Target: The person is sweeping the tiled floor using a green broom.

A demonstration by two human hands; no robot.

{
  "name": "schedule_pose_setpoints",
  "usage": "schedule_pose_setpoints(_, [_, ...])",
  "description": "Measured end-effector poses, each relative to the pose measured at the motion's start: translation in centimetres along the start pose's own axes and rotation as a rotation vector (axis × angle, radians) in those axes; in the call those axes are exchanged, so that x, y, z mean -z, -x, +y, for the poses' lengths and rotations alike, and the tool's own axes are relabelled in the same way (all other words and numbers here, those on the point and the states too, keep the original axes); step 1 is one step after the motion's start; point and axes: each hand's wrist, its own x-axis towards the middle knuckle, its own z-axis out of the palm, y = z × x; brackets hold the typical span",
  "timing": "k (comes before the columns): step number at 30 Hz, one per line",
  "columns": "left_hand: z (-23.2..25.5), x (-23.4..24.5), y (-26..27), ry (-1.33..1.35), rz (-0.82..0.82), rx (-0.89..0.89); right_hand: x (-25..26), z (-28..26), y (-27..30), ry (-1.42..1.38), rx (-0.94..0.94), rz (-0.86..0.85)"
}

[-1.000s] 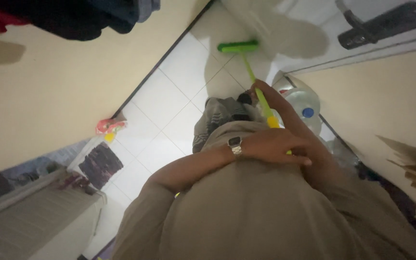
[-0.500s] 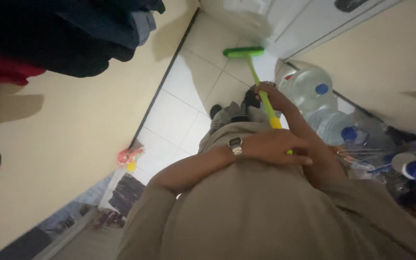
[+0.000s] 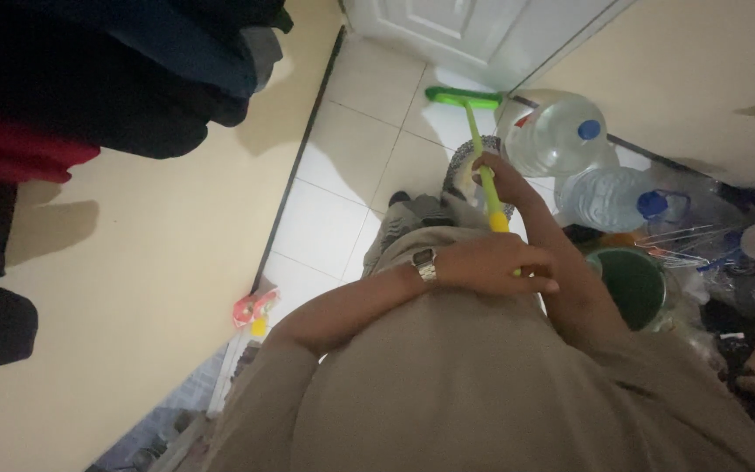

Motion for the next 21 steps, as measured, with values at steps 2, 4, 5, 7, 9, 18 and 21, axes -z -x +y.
schedule_pose_setpoints(2, [1.6, 0.4, 0.2, -0.032, 0.010, 0.033, -0.1, -0.6, 0.3, 0.017, -0.076, 0.006])
schedule_pose_setpoints(4, [2.1, 0.3, 0.2, -0.062, 0.021, 0.073, -0.9, 0.0, 0.6, 0.029, -0.152, 0.009])
schedule_pose_setpoints(5, [1.8, 0.0, 0.1, -0.095, 0.019, 0.096, -1.5, 0.8, 0.8, -0.049, -0.135, 0.035])
schedule_pose_setpoints(7, [1.5, -0.4, 0.1, -0.133, 0.008, 0.121, -2.4, 1.9, 0.9, -0.132, -0.118, 0.070])
schedule_pose_setpoints(9, [1.5, -1.1, 0.4, -0.238, 0.031, 0.139, -3.2, 2.4, 1.8, -0.072, -0.052, 0.124])
schedule_pose_setpoints(18, [0.8, -2.8, 2.1, -0.185, 0.245, 0.012, -4.3, 3.0, 1.6, -0.020, 0.131, 0.227])
schedule_pose_setpoints(21, [0.7, -1.5, 3.0, -0.005, 0.140, 0.026, -4.7, 0.6, 1.1, 0.013, 0.125, 0.178])
